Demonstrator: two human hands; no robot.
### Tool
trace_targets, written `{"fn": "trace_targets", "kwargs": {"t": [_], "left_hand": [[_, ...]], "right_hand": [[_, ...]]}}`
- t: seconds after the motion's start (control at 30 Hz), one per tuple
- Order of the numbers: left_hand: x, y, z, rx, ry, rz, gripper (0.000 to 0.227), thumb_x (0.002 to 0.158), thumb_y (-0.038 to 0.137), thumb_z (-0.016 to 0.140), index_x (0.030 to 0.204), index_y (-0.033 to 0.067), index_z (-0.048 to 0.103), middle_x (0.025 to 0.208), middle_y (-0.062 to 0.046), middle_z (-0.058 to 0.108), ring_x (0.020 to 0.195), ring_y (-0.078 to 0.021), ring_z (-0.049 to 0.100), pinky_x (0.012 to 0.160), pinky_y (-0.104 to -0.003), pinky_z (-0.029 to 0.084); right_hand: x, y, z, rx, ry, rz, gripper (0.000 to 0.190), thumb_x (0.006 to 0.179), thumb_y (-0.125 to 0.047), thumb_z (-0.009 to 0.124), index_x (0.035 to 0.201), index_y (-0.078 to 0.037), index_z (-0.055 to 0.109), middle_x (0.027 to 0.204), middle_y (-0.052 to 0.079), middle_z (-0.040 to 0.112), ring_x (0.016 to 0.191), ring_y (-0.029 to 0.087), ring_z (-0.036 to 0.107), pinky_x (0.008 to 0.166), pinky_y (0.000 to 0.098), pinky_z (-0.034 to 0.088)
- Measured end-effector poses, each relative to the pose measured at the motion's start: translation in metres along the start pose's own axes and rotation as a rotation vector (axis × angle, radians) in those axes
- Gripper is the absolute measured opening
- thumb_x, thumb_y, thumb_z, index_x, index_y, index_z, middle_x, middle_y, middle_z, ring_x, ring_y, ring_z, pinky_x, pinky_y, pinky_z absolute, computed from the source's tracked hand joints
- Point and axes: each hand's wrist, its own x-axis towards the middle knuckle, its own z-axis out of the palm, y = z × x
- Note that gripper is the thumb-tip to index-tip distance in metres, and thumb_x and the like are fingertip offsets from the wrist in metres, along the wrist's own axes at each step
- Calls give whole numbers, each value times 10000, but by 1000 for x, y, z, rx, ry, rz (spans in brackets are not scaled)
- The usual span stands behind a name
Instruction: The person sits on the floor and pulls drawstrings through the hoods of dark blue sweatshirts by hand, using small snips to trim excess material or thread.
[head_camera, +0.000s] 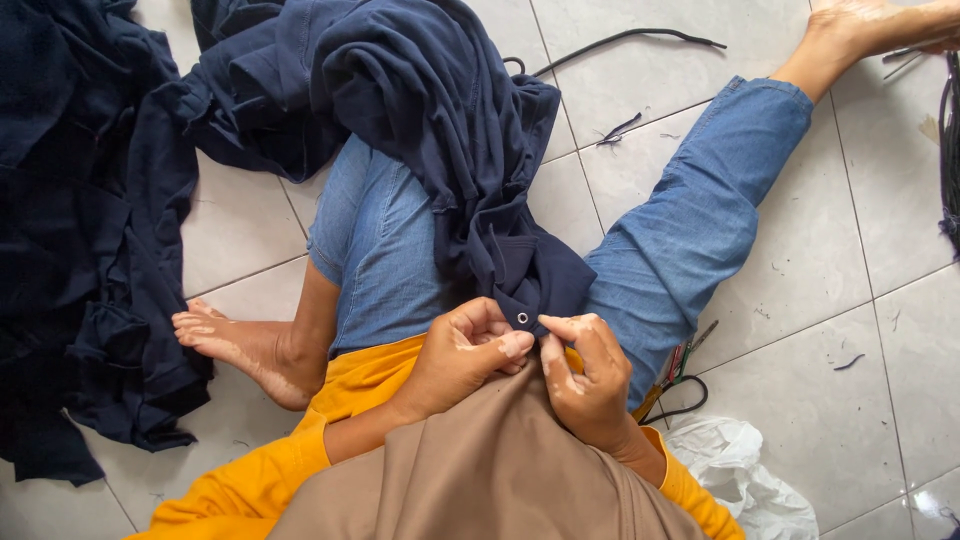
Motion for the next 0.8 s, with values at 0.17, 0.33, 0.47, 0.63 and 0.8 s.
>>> {"fn": "trace_targets", "kwargs": {"t": [0.17, 0.33, 0.47, 0.63, 0.8], "left_hand": [[0, 2, 2, 9, -6, -1, 247, 843, 90, 805, 786, 66, 566, 687, -114, 696, 633, -133, 691, 655, -240, 598], [4, -4, -1, 4, -4, 10, 261, 836, 83, 802, 773, 62, 550, 679, -119, 689, 629, -133, 685, 638, -240, 595], [5, -6, -3, 139, 46, 14, 267, 834, 117, 828, 772, 89, 570, 678, -54, 676, 639, -83, 671, 604, -200, 563], [12, -24, -11, 87, 15, 135, 211, 805, 55, 861, 918, -50, 717, 735, -181, 752, 629, -160, 753, 599, -251, 642], [10, -11, -14, 326, 50, 208, 209, 781, 153, 880, 860, 11, 749, 667, -133, 729, 562, -138, 686, 517, -246, 575]], "right_hand": [[-3, 4, -2, 53, -22, -7, 139, 938, 42, 603, 1047, -5, 675, 888, 122, 645, 782, 233, 611, 761, 321, 522], [1, 4, 2, 34, -46, 9, 124, 935, 49, 609, 1026, -8, 670, 898, 114, 656, 813, 237, 633, 779, 329, 531], [6, 5, 5, 4, -49, -31, 119, 940, 54, 620, 1036, 10, 673, 912, 125, 667, 825, 249, 641, 793, 340, 544], [14, 2, 11, 72, 75, -94, 248, 874, 104, 644, 1034, -1, 801, 781, 100, 676, 667, 258, 664, 671, 323, 585], [10, 7, 12, 69, 113, -65, 191, 886, 84, 662, 993, -9, 791, 789, 74, 682, 662, 220, 647, 659, 311, 576]]}}
